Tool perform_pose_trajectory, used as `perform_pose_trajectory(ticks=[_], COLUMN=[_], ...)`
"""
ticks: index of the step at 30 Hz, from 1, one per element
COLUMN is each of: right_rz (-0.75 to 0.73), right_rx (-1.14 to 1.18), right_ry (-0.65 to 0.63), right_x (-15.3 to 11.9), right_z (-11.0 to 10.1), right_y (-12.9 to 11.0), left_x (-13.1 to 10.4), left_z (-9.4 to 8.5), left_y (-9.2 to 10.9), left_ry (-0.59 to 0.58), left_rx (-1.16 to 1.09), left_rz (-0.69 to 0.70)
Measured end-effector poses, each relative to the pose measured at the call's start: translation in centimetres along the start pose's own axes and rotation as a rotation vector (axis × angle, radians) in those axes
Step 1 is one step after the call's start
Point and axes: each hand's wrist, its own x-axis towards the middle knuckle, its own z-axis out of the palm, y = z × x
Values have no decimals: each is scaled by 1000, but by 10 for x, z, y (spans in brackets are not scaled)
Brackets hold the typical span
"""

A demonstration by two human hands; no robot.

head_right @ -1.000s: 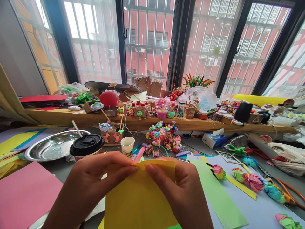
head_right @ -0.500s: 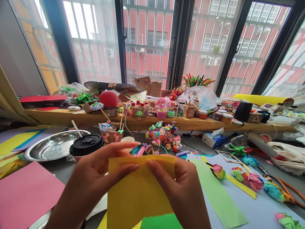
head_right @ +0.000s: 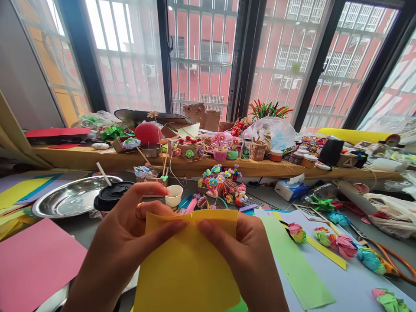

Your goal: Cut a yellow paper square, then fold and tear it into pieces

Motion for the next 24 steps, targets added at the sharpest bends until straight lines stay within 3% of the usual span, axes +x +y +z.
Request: perform_pose_trajectory(ticks=[5,13,24], right_rz=[24,-75,22], right_rx=[-37,-110,-78], right_ry=[60,119,18], right_x=[4,4,9], right_z=[0,2,-3], right_y=[0,1,3], left_x=[1,4,2], left_z=[2,2,6], left_y=[4,1,8], left_ry=[55,-12,-17], left_rx=[75,-1,-106], left_rz=[-29,-137,-185])
